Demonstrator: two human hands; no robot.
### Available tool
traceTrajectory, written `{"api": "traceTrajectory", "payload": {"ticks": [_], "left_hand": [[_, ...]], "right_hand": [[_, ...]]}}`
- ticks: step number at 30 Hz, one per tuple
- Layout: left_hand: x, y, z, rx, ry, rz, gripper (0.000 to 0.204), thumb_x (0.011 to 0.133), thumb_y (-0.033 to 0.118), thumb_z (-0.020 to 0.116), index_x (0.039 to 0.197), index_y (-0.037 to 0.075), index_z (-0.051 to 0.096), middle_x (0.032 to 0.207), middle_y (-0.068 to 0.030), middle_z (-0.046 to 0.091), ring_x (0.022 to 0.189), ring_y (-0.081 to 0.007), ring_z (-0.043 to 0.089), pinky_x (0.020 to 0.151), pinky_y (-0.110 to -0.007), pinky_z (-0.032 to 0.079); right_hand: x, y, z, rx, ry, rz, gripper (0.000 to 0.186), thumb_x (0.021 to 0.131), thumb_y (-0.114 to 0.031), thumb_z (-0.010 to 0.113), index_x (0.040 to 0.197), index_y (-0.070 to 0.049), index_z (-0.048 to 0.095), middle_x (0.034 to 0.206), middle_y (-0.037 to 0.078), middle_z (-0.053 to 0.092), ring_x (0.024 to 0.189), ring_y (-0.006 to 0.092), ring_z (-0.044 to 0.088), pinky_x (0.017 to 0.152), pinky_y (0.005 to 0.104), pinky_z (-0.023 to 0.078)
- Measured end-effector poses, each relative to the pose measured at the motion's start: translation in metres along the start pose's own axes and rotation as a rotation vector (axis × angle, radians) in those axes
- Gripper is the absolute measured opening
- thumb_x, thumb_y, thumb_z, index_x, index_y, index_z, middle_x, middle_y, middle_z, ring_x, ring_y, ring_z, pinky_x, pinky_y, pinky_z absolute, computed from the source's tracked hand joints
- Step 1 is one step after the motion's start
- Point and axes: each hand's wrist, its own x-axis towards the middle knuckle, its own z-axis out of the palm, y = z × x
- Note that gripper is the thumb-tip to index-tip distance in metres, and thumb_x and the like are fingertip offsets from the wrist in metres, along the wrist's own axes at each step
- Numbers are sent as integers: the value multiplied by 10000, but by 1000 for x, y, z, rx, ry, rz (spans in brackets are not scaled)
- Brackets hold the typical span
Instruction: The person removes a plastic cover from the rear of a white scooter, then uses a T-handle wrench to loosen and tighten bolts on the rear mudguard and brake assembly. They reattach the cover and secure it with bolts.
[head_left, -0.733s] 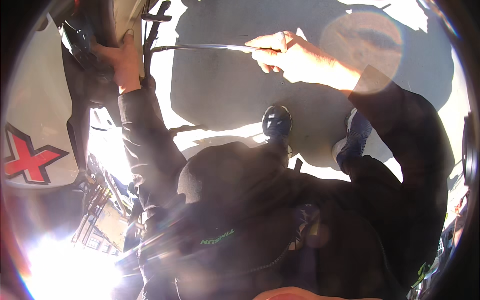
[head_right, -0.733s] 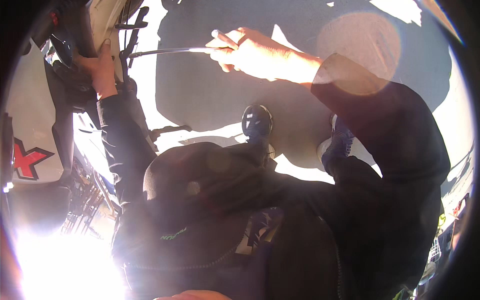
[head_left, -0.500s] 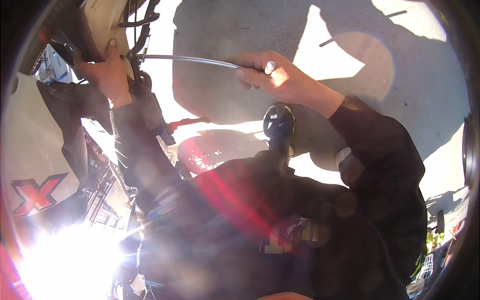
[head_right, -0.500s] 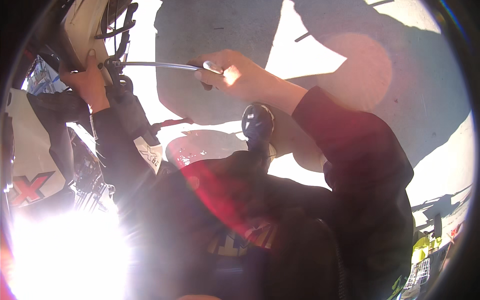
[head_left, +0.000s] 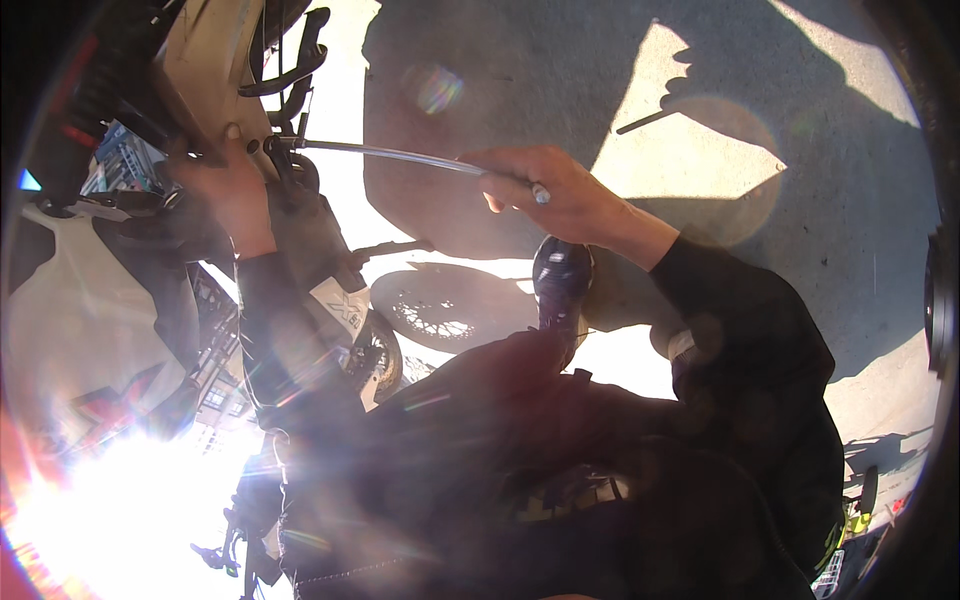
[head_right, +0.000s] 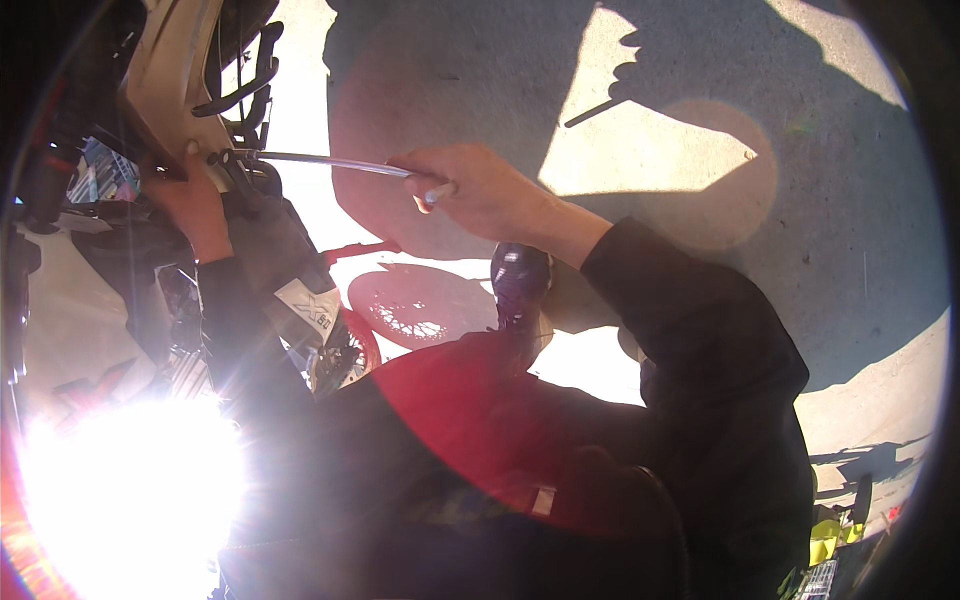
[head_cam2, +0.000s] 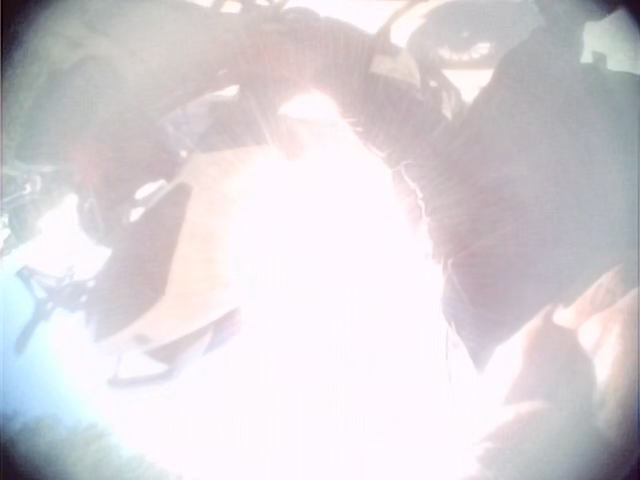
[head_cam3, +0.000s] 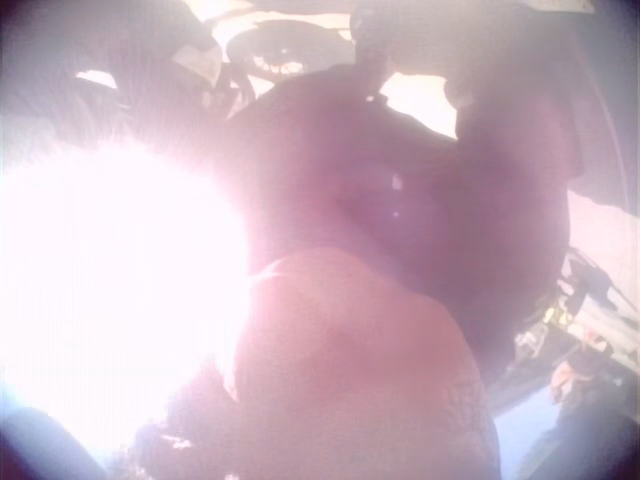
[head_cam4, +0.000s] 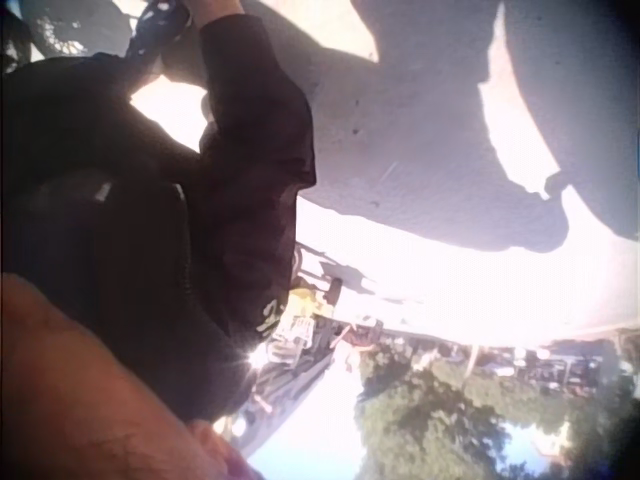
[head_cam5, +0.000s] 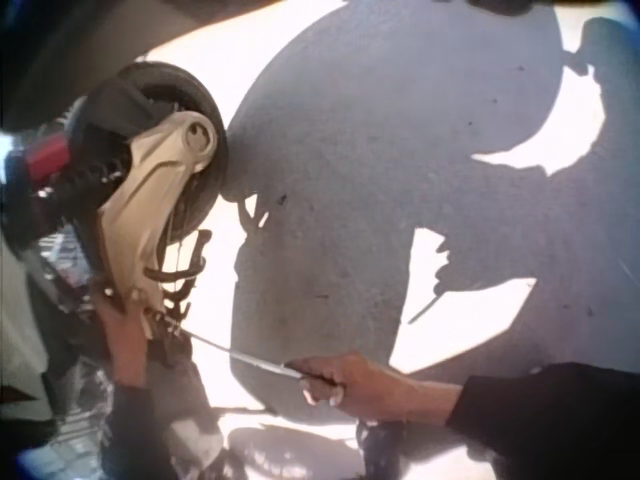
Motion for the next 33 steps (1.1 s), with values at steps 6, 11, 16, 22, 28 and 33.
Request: {"api": "traceTrajectory", "payload": {"ticks": [6,11,16,22,28,33], "left_hand": [[-13,-13,2,39,77,-30,688,928,203,735,1455,-44,367,1433,-253,447,1343,-403,471,1120,-478,402],[-25,-11,13,142,108,122,722,922,137,699,1522,-35,336,1513,-296,385,1393,-459,409,1172,-513,353],[-35,-9,19,280,127,131,700,952,111,650,1552,-30,318,1579,-323,305,1436,-504,351,1189,-540,324],[-43,5,14,205,152,-7,675,986,94,601,1588,32,302,1570,-329,300,1425,-503,367,1179,-520,349],[-47,-7,24,342,177,32,673,1002,129,605,1593,51,294,1503,-294,347,1333,-473,480,1076,-498,471],[-46,-1,18,299,125,-13,677,1014,137,595,1600,53,264,1484,-306,370,1194,-475,604,958,-482,555]], "right_hand": [[-31,-29,-11,-45,97,40,377,993,-47,555,1363,-22,621,851,111,655,790,206,629,744,359,523],[-40,-42,-10,-49,80,42,337,1012,-83,569,1338,-23,635,821,99,648,727,204,613,707,361,516],[-34,-34,-1,-103,151,-38,311,1017,-113,579,1305,-19,650,774,113,647,680,207,617,670,363,504],[-30,-35,-14,-425,262,-72,279,1037,-175,574,1252,-17,652,754,89,650,670,212,628,632,340,494],[-38,-34,-68,-1314,312,-252,309,893,-132,623,1165,13,638,790,136,686,748,329,701,650,428,540],[-38,-30,-87,-1706,118,12,491,896,-89,604,1361,59,555,914,134,732,902,267,732,808,390,572]]}}
